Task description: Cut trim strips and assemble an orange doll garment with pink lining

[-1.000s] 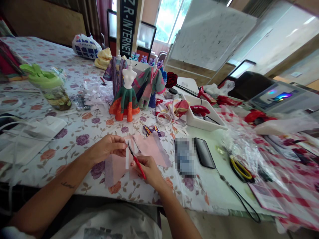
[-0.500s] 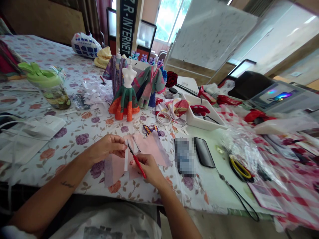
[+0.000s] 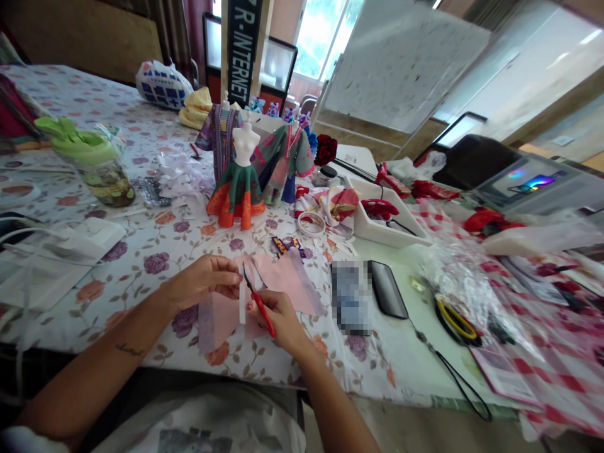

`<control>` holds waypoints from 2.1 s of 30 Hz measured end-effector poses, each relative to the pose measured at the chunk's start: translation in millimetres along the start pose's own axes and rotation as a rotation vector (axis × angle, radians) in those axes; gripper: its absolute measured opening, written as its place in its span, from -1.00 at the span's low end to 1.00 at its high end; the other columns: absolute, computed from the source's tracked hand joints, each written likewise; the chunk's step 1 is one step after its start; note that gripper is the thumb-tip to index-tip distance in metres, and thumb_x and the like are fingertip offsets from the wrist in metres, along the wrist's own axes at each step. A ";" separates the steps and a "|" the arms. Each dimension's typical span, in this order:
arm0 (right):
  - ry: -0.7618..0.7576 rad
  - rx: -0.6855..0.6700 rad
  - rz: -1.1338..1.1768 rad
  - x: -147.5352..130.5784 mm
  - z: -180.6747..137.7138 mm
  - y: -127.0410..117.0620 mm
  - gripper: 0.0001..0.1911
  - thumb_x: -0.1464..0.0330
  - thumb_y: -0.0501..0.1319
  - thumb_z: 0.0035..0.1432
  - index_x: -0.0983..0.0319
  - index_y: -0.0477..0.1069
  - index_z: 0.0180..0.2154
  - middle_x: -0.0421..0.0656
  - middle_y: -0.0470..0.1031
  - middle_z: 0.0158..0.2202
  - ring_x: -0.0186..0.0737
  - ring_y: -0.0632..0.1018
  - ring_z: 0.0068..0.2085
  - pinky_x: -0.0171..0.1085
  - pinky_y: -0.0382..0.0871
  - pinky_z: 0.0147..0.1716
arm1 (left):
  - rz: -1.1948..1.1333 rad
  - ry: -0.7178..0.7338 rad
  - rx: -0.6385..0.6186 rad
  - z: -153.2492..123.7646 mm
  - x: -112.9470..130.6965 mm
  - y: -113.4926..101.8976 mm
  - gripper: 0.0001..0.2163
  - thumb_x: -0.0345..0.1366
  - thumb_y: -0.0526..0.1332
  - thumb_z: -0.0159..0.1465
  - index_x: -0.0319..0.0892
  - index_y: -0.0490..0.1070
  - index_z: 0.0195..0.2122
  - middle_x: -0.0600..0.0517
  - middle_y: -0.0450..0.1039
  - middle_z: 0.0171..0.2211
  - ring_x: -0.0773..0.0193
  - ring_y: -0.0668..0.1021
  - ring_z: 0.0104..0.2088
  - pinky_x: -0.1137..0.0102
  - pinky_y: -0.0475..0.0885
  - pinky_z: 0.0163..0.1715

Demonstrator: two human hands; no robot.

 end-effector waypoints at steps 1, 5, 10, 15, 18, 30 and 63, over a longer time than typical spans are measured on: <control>-0.004 0.007 -0.003 -0.4 0.0 0.0 -0.36 -0.23 0.14 -0.05 0.23 0.16 -0.63 -0.32 0.09 -0.69 -0.45 0.11 -0.64 -0.35 -0.10 -0.63 | -0.008 0.000 0.000 0.0 -0.1 0.2 -0.81 -0.26 0.41 0.01 -0.28 0.50 -0.45 0.00 0.54 -0.51 0.34 0.56 -0.50 0.40 0.50 -0.34; -0.004 0.018 -0.002 -1.8 -0.7 0.7 -0.35 -0.24 0.15 -0.07 0.23 0.16 -0.63 -0.33 0.07 -0.70 -0.45 0.10 -0.65 -0.35 -0.10 -0.63 | -0.025 -0.002 -0.005 0.3 -0.6 0.2 -0.82 -0.27 0.40 0.02 -0.28 0.51 -0.45 0.00 0.55 -0.51 0.36 0.56 -0.51 0.43 0.49 -0.37; 0.017 0.028 0.013 -0.8 -2.1 0.3 -0.36 -0.22 0.16 -0.06 0.23 0.16 -0.63 -0.33 0.08 -0.70 -0.46 0.09 -0.65 -0.35 -0.11 -0.63 | -0.027 -0.011 -0.010 0.5 -1.2 0.0 -0.85 -0.30 0.39 0.03 -0.27 0.51 -0.44 0.00 0.55 -0.51 0.35 0.56 -0.50 0.41 0.49 -0.34; 0.021 0.035 0.028 0.1 -2.1 0.1 -0.36 -0.21 0.17 -0.07 0.24 0.17 -0.63 -0.33 0.08 -0.71 -0.47 0.08 -0.65 -0.35 -0.12 -0.64 | -0.032 -0.010 -0.009 0.5 -0.8 0.5 -0.85 -0.30 0.39 0.03 -0.28 0.51 -0.45 0.00 0.55 -0.52 0.36 0.56 -0.51 0.42 0.49 -0.36; 0.034 0.041 0.034 1.8 -1.8 0.2 -0.37 -0.20 0.18 -0.07 0.24 0.18 -0.63 -0.33 0.07 -0.71 -0.47 0.08 -0.66 -0.36 -0.10 -0.66 | -0.030 -0.005 -0.011 0.7 -1.2 0.0 -0.85 -0.30 0.39 0.03 -0.28 0.51 -0.44 0.01 0.55 -0.51 0.36 0.56 -0.51 0.43 0.49 -0.36; 0.051 0.066 0.059 8.1 -1.3 -1.3 -0.44 -0.10 0.23 -0.03 0.24 0.19 -0.62 -0.32 0.11 -0.71 -0.47 0.10 -0.65 -0.38 -0.11 -0.67 | -0.041 -0.012 -0.039 1.5 -2.6 -4.0 -0.87 -0.31 0.37 0.05 -0.27 0.52 -0.43 -0.02 0.56 -0.49 0.34 0.57 -0.50 0.43 0.49 -0.38; -0.051 -0.343 0.748 4.3 11.8 27.8 -0.26 -0.19 -0.09 0.16 0.33 0.42 -0.51 -0.23 0.26 -0.68 -0.40 0.31 -0.66 -0.40 0.02 -0.69 | 0.097 0.327 0.072 0.7 12.6 5.9 -0.14 -0.39 0.39 0.03 -0.14 -0.08 0.28 0.05 0.53 -0.35 0.31 0.55 -0.31 0.40 0.40 -0.20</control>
Point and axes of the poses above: each hand's wrist, its own z-axis towards the middle knuckle, its own y-axis out of the palm, x = y × z, the point moved 5 cm from there along z, towards the middle knuckle
